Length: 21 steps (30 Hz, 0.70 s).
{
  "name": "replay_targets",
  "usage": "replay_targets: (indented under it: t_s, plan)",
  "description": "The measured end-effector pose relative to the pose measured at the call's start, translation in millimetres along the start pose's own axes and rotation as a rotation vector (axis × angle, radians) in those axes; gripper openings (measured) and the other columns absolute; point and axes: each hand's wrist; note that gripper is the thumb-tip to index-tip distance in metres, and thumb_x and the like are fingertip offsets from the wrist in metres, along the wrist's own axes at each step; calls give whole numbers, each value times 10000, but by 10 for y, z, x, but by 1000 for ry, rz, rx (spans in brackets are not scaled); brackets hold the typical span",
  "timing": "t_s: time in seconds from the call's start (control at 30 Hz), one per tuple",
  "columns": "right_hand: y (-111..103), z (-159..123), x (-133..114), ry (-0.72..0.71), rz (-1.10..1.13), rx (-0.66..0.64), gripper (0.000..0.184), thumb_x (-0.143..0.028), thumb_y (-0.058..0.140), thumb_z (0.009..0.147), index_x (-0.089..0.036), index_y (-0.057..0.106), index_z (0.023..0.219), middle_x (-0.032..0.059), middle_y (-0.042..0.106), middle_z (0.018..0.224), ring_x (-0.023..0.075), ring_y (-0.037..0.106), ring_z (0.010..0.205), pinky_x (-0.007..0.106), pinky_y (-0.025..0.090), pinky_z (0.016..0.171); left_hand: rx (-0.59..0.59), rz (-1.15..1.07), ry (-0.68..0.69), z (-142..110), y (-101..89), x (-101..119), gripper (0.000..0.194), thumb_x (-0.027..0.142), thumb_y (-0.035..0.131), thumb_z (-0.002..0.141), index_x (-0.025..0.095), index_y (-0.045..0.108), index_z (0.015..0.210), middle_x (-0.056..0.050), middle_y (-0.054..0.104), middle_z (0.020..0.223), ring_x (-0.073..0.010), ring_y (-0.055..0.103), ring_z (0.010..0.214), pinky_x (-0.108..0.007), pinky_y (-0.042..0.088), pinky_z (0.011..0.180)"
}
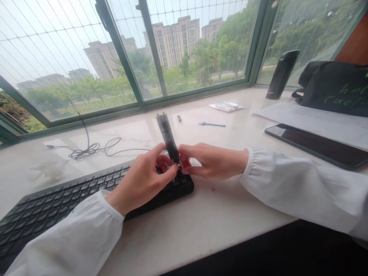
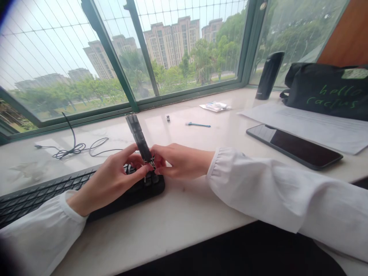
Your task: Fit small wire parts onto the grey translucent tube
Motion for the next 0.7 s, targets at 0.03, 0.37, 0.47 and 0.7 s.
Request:
replay_targets:
  t_s: [0.03,0.37,0.47,0.7]
  plan:
    - [-8,-1,2,-3,9,-8,158,-126,582,872,-185,510,1000,25,657,889,151,609,775,266,445,706,-6,-8,-6,-1,-3,3,203,293,582,893,244,552,1087,54,689,831,-107,612,704,-205,467,681]
    - [-7,-18,-14,-89,-88,18,135,-92,480,923,-163,531,1025,78,677,972,177,623,855,298,457,758,-68,-326,1,46,-106,-192,265,212,448,919,176,683,1038,-6,687,922,-148,594,793,-247,483,745]
    - [-2,-23,4,-102,-105,46,123,-92,504,909,-164,537,1002,67,683,940,167,624,808,285,451,730,-111,-300,12,38,-124,-220,269,194,495,895,188,678,1093,-8,686,987,-161,601,837,-253,492,755]
    - [-14,-19,19,-56,-126,86,108,-99,582,869,-177,600,941,27,691,847,144,625,747,252,446,698,-39,-109,59,56,-58,-187,211,357,621,886,186,670,1001,-9,704,910,-174,640,832,-246,503,726]
Point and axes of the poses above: each hand's wrist, its own z-axis towards the middle knuckle, its own y-axis out of the palm, x = y × z
